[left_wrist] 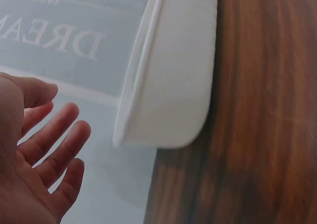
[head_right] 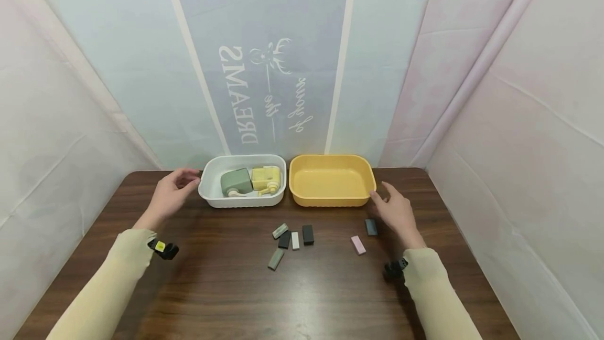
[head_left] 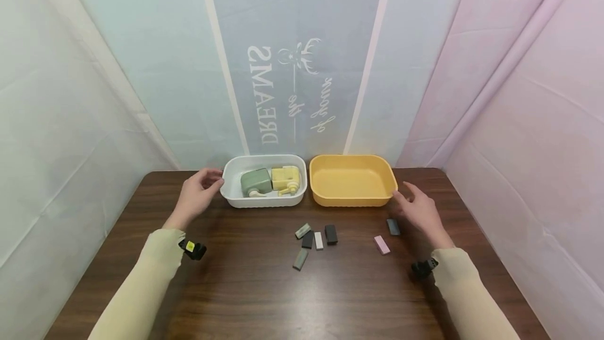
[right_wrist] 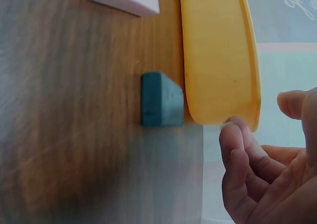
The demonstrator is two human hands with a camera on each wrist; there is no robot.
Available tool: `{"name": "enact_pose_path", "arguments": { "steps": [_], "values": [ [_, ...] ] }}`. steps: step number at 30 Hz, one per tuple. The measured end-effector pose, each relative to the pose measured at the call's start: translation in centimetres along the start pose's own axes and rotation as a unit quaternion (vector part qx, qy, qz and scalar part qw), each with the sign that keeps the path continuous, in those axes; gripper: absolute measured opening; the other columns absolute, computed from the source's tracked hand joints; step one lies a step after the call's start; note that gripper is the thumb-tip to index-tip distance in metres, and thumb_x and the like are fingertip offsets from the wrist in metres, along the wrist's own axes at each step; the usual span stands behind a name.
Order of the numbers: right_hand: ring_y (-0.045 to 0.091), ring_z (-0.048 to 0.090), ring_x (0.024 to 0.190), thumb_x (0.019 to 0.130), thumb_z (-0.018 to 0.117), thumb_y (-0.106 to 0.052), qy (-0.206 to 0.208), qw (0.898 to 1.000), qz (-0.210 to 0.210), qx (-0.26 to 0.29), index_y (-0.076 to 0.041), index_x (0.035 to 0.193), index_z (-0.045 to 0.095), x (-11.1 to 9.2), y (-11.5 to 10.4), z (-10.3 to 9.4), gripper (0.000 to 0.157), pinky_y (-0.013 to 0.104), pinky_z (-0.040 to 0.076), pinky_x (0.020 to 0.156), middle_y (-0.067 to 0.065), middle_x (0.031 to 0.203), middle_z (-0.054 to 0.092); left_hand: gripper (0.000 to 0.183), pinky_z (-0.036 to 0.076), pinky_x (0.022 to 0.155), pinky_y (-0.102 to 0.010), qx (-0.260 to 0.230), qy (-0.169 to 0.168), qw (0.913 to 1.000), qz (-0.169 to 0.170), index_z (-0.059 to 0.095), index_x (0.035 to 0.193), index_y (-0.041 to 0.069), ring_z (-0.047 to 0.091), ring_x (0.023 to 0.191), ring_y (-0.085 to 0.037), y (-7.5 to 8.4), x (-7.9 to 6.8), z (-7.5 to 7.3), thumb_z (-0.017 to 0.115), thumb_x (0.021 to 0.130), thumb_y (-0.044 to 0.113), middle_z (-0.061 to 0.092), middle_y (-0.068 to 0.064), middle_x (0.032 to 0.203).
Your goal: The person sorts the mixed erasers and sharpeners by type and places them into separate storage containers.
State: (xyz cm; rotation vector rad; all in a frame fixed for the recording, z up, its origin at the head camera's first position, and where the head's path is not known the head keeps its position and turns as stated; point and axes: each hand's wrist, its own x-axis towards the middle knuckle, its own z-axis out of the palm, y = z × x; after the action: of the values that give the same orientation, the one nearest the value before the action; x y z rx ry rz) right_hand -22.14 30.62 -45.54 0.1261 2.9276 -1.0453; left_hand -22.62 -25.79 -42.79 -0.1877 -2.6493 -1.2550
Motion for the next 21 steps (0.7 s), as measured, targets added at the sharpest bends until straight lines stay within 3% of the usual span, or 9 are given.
{"name": "enact_pose_path", "arguments": {
  "steps": [7, 13, 21],
  "values": [
    [0.024, 0.070, 0.078, 0.102, 0.047, -0.054, 0.010, 1.000, 0.000, 0.001, -0.001, 0.144, 0.046, -1.1, 1.5, -0.2, 0.068, 0.040, 0.053, 0.068, 0.019, 0.100, 0.070, 0.027, 0.046, 0.078, -0.038, 0.036, 0.031, 0.9980, -0.042, 0.063, 0.122, 0.005, 0.060, 0.093, -0.025, -2.4, -1.7, -0.7, 0.060, 0.101, 0.023, 0.069, -0.014, 0.106],
    [0.025, 0.067, 0.082, 0.104, 0.048, -0.045, 0.016, 1.000, -0.008, -0.006, 0.000, 0.134, 0.055, -2.1, 2.3, -0.3, 0.055, 0.035, 0.050, 0.065, 0.021, 0.107, 0.067, 0.040, 0.046, 0.074, -0.036, 0.041, -0.001, 0.9960, -0.080, 0.057, 0.131, 0.006, 0.062, 0.092, -0.026, -3.4, -2.3, -0.3, 0.055, 0.103, 0.034, 0.068, -0.016, 0.110],
    [0.025, 0.065, 0.082, 0.104, 0.051, -0.040, 0.018, 0.999, -0.024, -0.009, -0.003, 0.132, 0.058, -2.6, 2.8, 0.3, 0.047, 0.034, 0.050, 0.064, 0.019, 0.107, 0.067, 0.061, 0.049, 0.085, -0.051, 0.026, -0.053, 0.9928, -0.104, 0.041, 0.149, 0.005, 0.068, 0.096, -0.032, -3.4, -2.3, 0.0, 0.049, 0.104, 0.045, 0.066, -0.020, 0.117]
  ]
}}
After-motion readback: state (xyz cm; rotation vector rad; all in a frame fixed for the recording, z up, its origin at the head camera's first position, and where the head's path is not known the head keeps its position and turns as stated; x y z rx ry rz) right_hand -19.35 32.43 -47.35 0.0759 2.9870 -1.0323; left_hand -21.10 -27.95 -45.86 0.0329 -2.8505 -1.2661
